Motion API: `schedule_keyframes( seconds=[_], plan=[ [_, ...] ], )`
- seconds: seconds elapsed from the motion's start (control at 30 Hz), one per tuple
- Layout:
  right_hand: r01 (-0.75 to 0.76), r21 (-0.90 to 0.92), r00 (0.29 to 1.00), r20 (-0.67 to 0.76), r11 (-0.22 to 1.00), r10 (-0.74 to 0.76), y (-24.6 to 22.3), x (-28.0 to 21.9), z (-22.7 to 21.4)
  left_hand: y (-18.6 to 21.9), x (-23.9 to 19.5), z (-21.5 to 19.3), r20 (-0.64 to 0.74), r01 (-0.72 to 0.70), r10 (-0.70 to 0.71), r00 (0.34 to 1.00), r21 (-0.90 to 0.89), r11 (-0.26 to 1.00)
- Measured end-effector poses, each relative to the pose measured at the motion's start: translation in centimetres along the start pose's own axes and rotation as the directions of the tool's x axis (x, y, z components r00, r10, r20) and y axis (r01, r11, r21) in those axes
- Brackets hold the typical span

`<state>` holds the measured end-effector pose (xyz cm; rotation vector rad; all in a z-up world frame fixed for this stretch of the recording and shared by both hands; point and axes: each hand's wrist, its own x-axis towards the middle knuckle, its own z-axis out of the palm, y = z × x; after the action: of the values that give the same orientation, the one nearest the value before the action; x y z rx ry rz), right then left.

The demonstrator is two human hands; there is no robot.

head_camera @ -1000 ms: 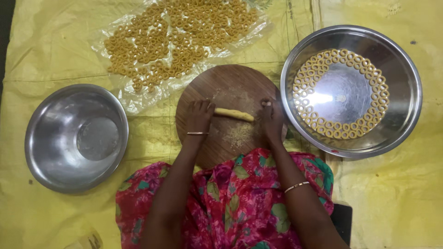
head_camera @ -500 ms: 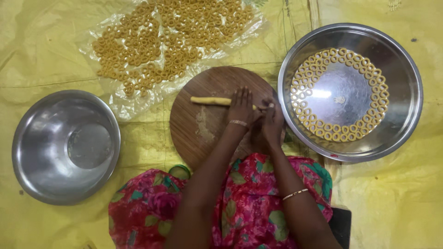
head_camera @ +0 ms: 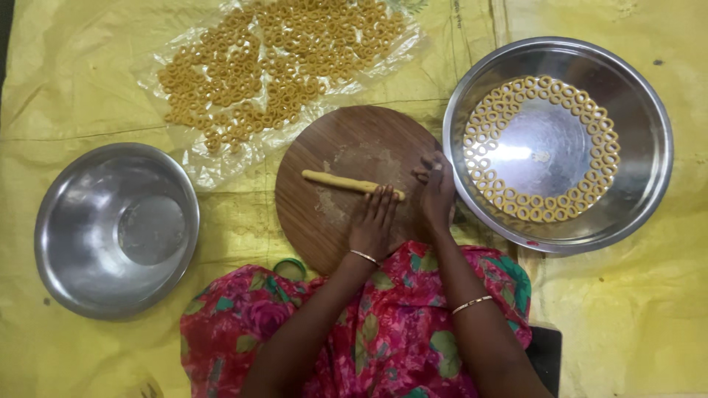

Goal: The person rolls a piece of dough into a thin rope on a wooden board, then forms it into small ring shapes and places them into a metal bowl. The process is repeated continuously with additional dough pieces.

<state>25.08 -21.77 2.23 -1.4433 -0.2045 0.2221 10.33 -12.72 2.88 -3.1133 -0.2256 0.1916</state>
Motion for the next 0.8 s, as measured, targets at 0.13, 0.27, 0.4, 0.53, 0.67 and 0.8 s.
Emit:
schedule_keyframes(
  seconds=[0.13, 0.27, 0.4, 0.53, 0.67, 0.8],
  plan=[
    [-0.044, 0.064, 0.999, -0.027, 0.997, 0.046, 0.5, -0.1, 0.0, 0.5, 2.9, 1.1, 0.107, 0.048, -0.04, 0.993, -0.073, 0.996],
    [0.085, -0.086, 0.994, -0.06, 0.993, -0.09, 0.4, 0.1, 0.2, 1.9, 9.2, 4.3, -0.065, 0.195, -0.19, 0.98, 0.068, 0.979],
    [0.093, -0.041, 0.995, -0.038, 0.995, -0.094, -0.3, -0.2, 0.6, 1.2, 13.2, 6.1, -0.148, 0.229, -0.215, 0.965, 0.087, 0.97],
    [0.069, -0.091, 0.997, -0.038, 0.993, -0.073, -1.1, 0.1, 1.0, 0.5, 10.6, 5.0, -0.119, 0.149, -0.141, 0.983, 0.064, 0.987],
    [0.098, -0.171, 0.995, -0.001, 0.98, -0.1, -1.5, -0.3, 1.1, 0.3, 4.7, 1.2, 0.035, 0.063, -0.065, 0.997, 0.057, 0.996],
    [0.124, -0.278, 0.992, 0.034, 0.952, -0.12, -1.5, -0.6, 1.1, -0.1, 0.7, -1.9, 0.23, 0.057, -0.022, 0.973, -0.149, 0.987]
  ],
)
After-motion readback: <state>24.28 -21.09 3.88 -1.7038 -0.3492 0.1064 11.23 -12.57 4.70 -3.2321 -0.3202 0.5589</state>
